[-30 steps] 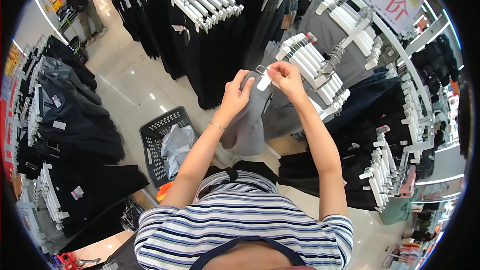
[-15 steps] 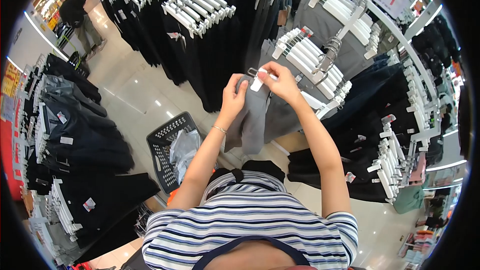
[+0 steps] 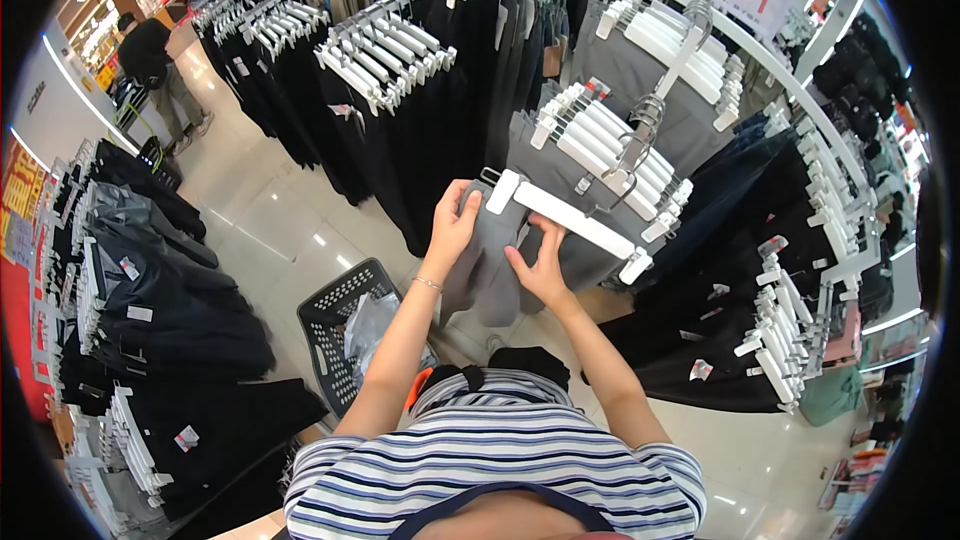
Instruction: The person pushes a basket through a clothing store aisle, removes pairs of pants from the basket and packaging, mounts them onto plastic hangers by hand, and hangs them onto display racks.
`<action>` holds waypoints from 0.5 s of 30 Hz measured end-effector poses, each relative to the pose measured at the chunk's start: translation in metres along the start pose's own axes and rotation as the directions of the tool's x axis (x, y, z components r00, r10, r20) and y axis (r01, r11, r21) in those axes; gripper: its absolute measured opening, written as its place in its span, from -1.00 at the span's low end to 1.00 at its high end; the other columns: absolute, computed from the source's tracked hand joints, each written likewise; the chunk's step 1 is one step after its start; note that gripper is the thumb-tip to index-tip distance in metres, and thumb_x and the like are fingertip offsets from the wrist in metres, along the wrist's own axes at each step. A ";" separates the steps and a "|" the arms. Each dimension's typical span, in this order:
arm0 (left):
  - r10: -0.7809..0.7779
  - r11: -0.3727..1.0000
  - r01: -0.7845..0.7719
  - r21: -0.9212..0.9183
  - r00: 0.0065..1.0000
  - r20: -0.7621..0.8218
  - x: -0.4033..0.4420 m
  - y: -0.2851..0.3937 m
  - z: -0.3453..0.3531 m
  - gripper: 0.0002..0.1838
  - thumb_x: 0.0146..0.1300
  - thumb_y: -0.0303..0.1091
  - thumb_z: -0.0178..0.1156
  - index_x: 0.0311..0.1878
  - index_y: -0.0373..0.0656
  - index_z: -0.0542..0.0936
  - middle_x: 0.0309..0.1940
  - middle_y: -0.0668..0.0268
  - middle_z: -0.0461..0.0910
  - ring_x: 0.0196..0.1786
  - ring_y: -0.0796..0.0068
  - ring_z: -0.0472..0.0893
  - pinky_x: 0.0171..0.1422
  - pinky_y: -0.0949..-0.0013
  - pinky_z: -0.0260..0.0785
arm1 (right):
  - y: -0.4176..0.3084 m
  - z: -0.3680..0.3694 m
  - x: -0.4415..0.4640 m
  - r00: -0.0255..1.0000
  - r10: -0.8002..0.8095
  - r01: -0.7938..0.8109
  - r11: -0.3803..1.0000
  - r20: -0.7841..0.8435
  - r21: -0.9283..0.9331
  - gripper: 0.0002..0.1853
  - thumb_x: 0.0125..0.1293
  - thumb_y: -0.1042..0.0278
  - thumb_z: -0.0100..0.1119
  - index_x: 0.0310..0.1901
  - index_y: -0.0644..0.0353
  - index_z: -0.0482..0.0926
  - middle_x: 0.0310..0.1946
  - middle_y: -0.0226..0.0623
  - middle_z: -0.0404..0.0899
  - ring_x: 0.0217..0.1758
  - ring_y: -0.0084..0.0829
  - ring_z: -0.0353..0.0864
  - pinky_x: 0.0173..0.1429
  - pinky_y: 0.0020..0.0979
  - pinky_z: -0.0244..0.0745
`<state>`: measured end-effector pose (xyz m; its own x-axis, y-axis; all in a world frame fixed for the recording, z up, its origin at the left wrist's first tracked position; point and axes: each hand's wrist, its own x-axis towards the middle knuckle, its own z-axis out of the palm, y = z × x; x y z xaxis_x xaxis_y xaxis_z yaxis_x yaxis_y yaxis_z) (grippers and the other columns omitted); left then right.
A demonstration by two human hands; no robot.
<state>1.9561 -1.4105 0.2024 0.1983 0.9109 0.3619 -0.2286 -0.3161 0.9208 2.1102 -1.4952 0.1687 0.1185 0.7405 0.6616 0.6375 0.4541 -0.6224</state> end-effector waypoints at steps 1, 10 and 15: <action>-0.013 1.000 0.013 -0.001 1.000 0.016 0.000 -0.002 -0.001 -0.82 0.33 -0.33 0.02 -0.17 -0.26 0.46 -0.34 0.41 0.51 -0.22 0.70 0.42 -0.08 0.58 0.27 | 0.006 0.000 0.001 0.994 0.034 -0.044 0.995 0.105 0.089 -0.28 0.03 0.30 0.31 0.19 0.30 0.16 0.16 0.05 0.16 0.20 -0.12 0.23 0.27 -0.18 0.12; -0.021 1.000 0.021 0.013 0.999 0.040 -0.002 0.000 -0.002 -0.82 0.34 -0.34 0.00 -0.18 -0.27 0.46 -0.32 0.41 0.50 -0.20 0.70 0.42 -0.06 0.58 0.26 | 0.065 -0.015 0.003 0.766 0.285 -0.452 0.876 0.577 0.167 -0.23 -0.03 0.16 0.41 0.18 0.32 0.28 0.16 -0.02 0.31 0.26 -0.24 0.25 0.33 -0.29 0.10; -0.089 0.994 0.093 -0.049 0.993 0.079 -0.003 -0.012 -0.002 -0.78 0.33 -0.27 0.04 -0.12 -0.24 0.46 -0.27 0.45 0.51 -0.18 0.73 0.41 -0.04 0.60 0.24 | 0.070 -0.035 -0.011 0.717 0.313 -0.531 0.824 0.623 0.198 -0.47 0.04 0.27 0.36 0.04 0.27 0.42 -0.11 -0.25 0.48 -0.01 -0.48 0.41 0.11 -0.44 0.29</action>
<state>1.9559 -1.4092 0.1898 0.2925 0.9116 0.2887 -0.2554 -0.2164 0.9423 2.1807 -1.4886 0.1327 -0.1895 0.9817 0.0191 0.3118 0.0786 -0.9469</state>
